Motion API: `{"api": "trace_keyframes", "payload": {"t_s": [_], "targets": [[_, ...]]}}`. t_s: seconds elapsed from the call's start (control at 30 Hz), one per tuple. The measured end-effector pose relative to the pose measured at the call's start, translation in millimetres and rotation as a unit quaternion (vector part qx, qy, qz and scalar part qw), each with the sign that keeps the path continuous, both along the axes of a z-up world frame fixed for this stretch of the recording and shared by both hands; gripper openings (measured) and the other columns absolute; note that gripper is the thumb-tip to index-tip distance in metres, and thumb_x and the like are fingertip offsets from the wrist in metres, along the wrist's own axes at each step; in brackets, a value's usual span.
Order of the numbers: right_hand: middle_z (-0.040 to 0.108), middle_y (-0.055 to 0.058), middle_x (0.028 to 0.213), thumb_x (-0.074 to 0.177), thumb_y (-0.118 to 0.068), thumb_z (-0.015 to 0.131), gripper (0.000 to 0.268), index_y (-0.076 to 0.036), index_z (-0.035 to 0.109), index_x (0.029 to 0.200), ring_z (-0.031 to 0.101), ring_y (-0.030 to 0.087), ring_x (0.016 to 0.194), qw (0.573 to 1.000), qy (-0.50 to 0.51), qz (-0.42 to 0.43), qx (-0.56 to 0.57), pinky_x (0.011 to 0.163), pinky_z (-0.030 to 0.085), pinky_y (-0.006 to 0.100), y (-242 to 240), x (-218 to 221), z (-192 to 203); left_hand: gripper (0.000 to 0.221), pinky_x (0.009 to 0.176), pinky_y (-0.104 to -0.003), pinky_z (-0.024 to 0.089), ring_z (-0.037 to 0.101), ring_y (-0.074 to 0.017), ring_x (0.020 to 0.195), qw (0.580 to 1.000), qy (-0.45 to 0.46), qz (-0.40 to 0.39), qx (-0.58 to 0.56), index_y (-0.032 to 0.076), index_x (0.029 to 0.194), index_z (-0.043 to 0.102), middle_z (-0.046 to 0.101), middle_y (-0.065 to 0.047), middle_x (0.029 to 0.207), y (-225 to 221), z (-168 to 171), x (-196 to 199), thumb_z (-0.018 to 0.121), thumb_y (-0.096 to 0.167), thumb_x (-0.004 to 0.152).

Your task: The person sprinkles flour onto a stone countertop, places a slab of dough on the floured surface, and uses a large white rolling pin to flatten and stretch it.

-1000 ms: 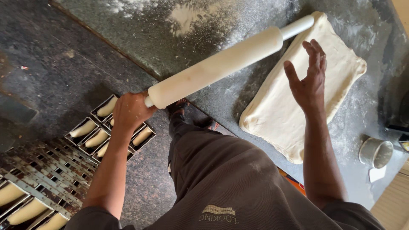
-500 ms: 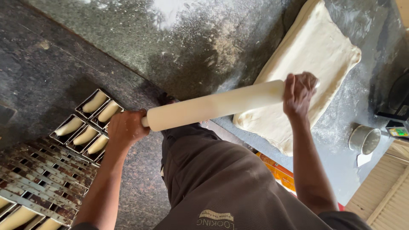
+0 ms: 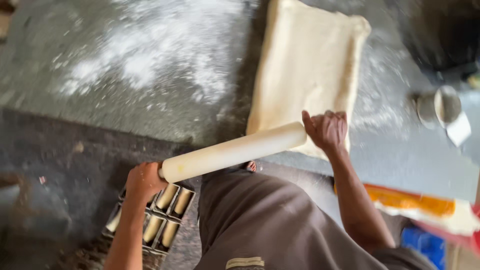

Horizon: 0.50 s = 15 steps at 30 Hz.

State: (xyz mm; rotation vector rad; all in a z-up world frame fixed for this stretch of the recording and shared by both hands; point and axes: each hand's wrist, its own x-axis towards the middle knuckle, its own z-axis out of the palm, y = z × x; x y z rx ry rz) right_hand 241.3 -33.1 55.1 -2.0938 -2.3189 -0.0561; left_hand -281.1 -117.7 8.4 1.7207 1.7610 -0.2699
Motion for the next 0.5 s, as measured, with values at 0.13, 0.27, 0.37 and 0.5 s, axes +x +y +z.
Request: {"api": "trace_keyframes", "payload": {"t_s": [0.13, 0.27, 0.37, 0.5], "targets": [[0.046, 0.002, 0.05, 0.105, -0.065, 0.046, 0.07, -0.014, 0.06, 0.059, 0.029, 0.015, 0.043, 0.961, -0.074, -0.217, -0.151, 0.058, 0.046, 0.037, -17, 87, -8, 0.042, 0.082, -0.046, 0.058, 0.074, -0.0348, 0.091, 0.994, -0.061, -0.068, 0.056, 0.017, 0.103, 0.079, 0.077, -0.014, 0.096, 40, 51, 42, 0.087, 0.038, 0.067], [0.058, 0.004, 0.051, 0.113, -0.059, 0.042, 0.067, -0.018, 0.07, 0.067, 0.037, 0.022, 0.042, 0.975, -0.019, -0.206, -0.075, 0.065, 0.046, 0.041, -23, 194, -25, 0.053, 0.075, -0.04, 0.058, 0.076, -0.025, 0.082, 0.981, -0.096, -0.166, -0.025, 0.015, 0.108, 0.075, 0.078, -0.009, 0.094, 101, 64, 103, 0.088, 0.05, 0.07], [0.062, 0.012, 0.054, 0.114, -0.057, 0.048, 0.073, -0.009, 0.074, 0.066, 0.056, 0.025, 0.054, 0.957, 0.025, -0.281, -0.074, 0.072, 0.049, 0.043, -32, 238, -50, 0.063, 0.06, -0.041, 0.057, 0.068, -0.0201, 0.061, 0.973, -0.11, -0.194, -0.067, 0.014, 0.107, 0.068, 0.074, -0.004, 0.078, 144, 58, 152, 0.073, 0.07, 0.077], [0.069, 0.016, 0.069, 0.096, -0.048, 0.054, 0.047, -0.015, 0.079, 0.076, 0.065, 0.033, 0.06, 0.96, -0.015, -0.279, -0.014, 0.07, 0.048, 0.047, -71, 246, -88, 0.079, 0.058, -0.04, 0.049, 0.058, -0.018, 0.056, 0.987, -0.084, -0.133, 0.022, 0.01, 0.078, 0.07, 0.063, -0.007, 0.065, 164, 25, 193, 0.042, 0.082, 0.094]]}}
